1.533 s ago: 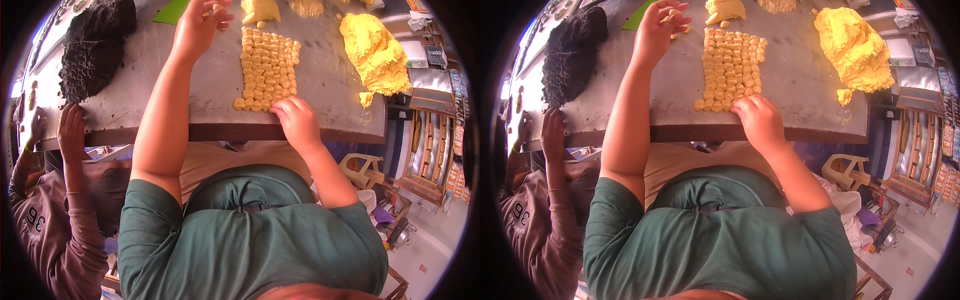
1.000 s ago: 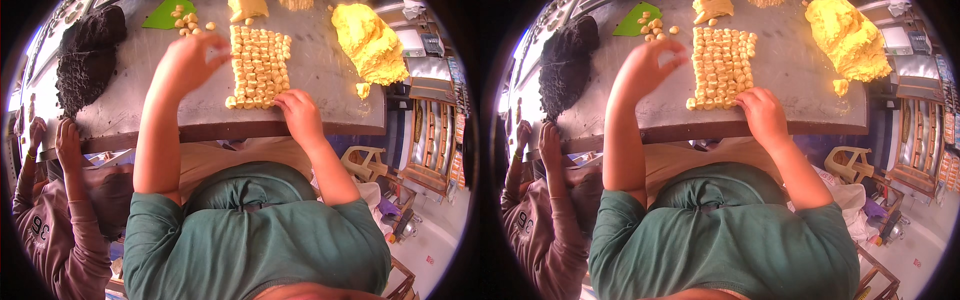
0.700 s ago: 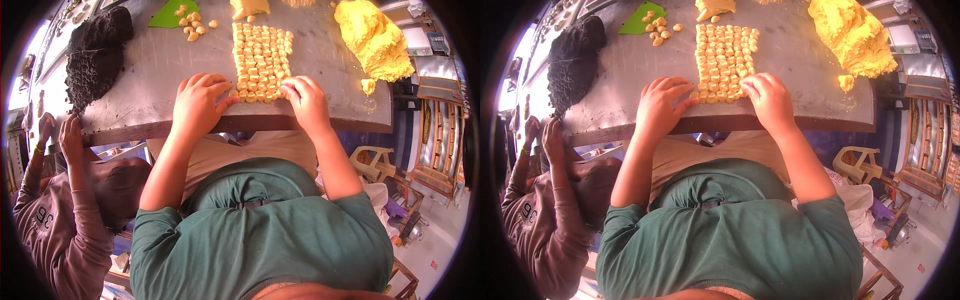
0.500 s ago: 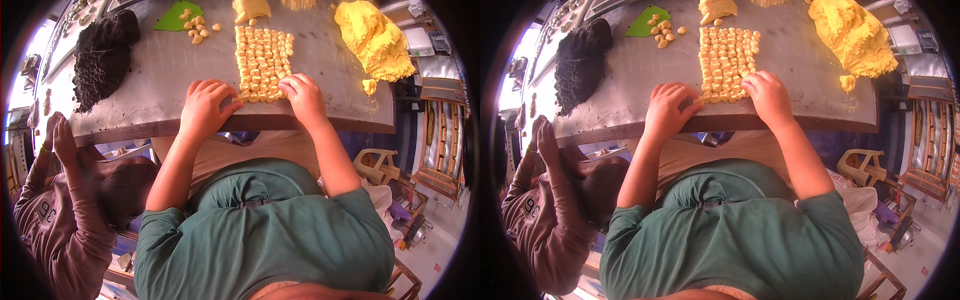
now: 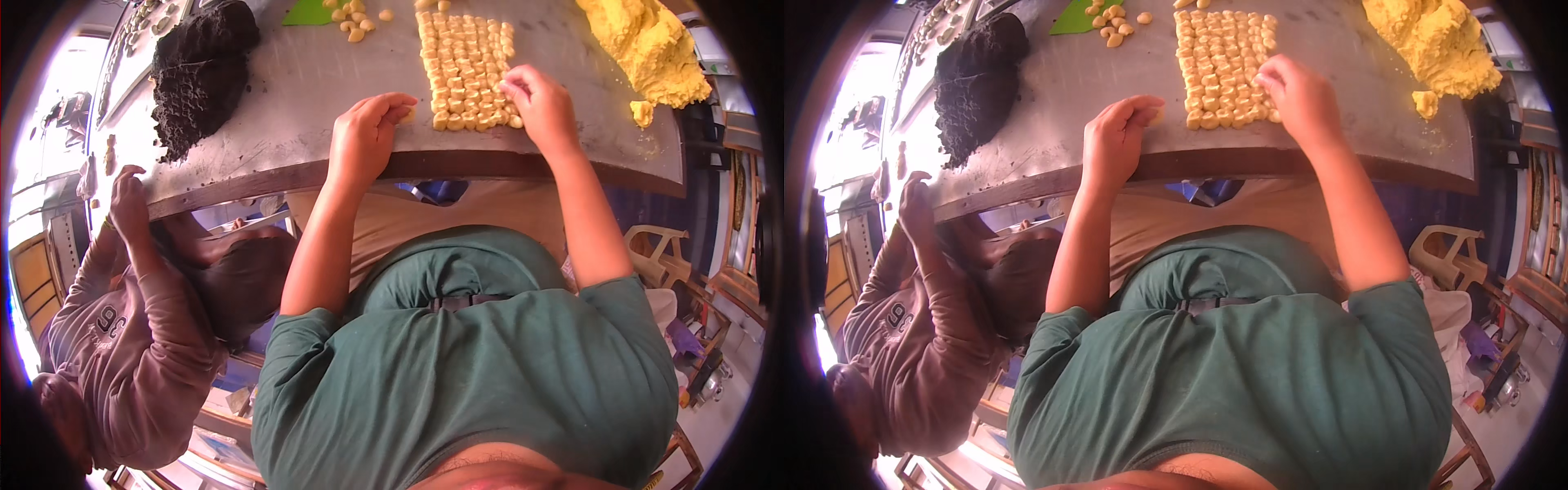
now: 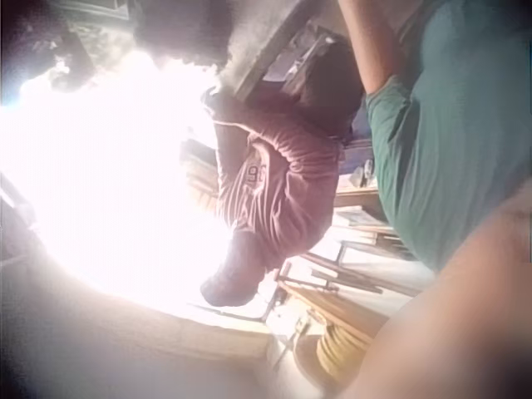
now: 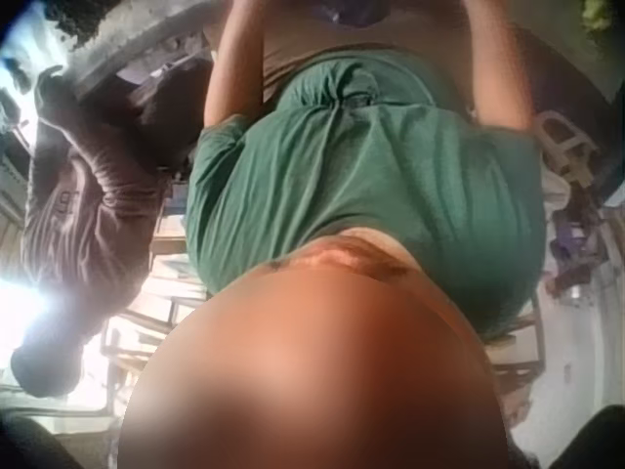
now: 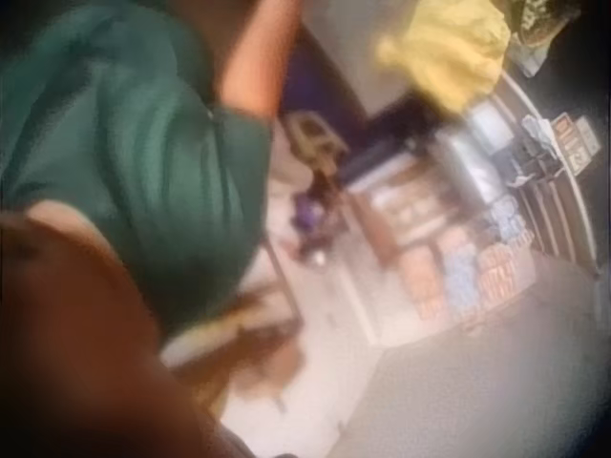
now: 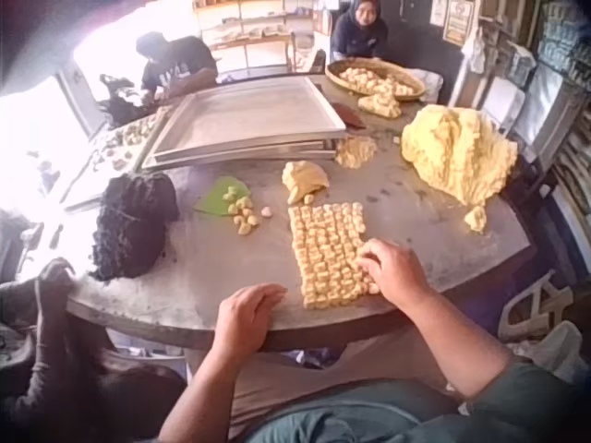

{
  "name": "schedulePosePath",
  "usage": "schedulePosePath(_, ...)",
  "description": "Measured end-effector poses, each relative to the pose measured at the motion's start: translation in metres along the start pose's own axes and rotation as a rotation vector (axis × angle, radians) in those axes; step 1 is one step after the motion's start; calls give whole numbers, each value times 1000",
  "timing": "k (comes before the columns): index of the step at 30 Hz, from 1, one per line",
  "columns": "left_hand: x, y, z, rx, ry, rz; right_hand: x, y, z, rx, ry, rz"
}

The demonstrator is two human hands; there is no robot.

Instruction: The person shapes small pieces of yellow dough by hand on a metal table, aligning them into a grid and rolling a long strand of dough into a curl.

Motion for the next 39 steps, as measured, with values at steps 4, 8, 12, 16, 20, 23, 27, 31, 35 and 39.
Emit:
schedulePosePath(4,2,3,0,-27,-12,-30,-1,-1,-1,-208,15,-124)
schedulePosePath(8,4,6,0,-96,-12,-69,-6,5,3,-162,-57,14)
schedulePosePath(12,5,13,3,-55,25,-43,-1,0,16,-105,-21,-11)
schedulePosePath(16,5,10,1,-147,38,-156,2,-9,19,-332,-6,-169)
schedulePosePath(20,5,14,-1,-185,35,-180,-7,-11,19,-221,-101,39)
schedulePosePath(23,4,10,0,-182,28,-163,-21,-30,40,-300,-160,-89)
schedulePosePath(27,-1,8,0,-155,-9,-130,-22,-65,116,-170,-152,-73)
schedulePosePath(31,-4,18,-1,-167,-16,-159,7,-127,214,-107,-238,-303)
schedulePosePath(35,-5,-4,5,-198,150,-175,-13,-190,259,97,-312,-396)
schedulePosePath(39,-13,6,1,-127,116,-131,30,-145,259,214,-236,-459)
Point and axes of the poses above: each hand's wrist, its own z-axis towards the middle knuckle, its own x-axis out of the palm, y = z × x, the point moved 1 cm from there along z, towards the middle knuckle, and after that the axes turned 9 degrees about -x, right-handed, at the moved point
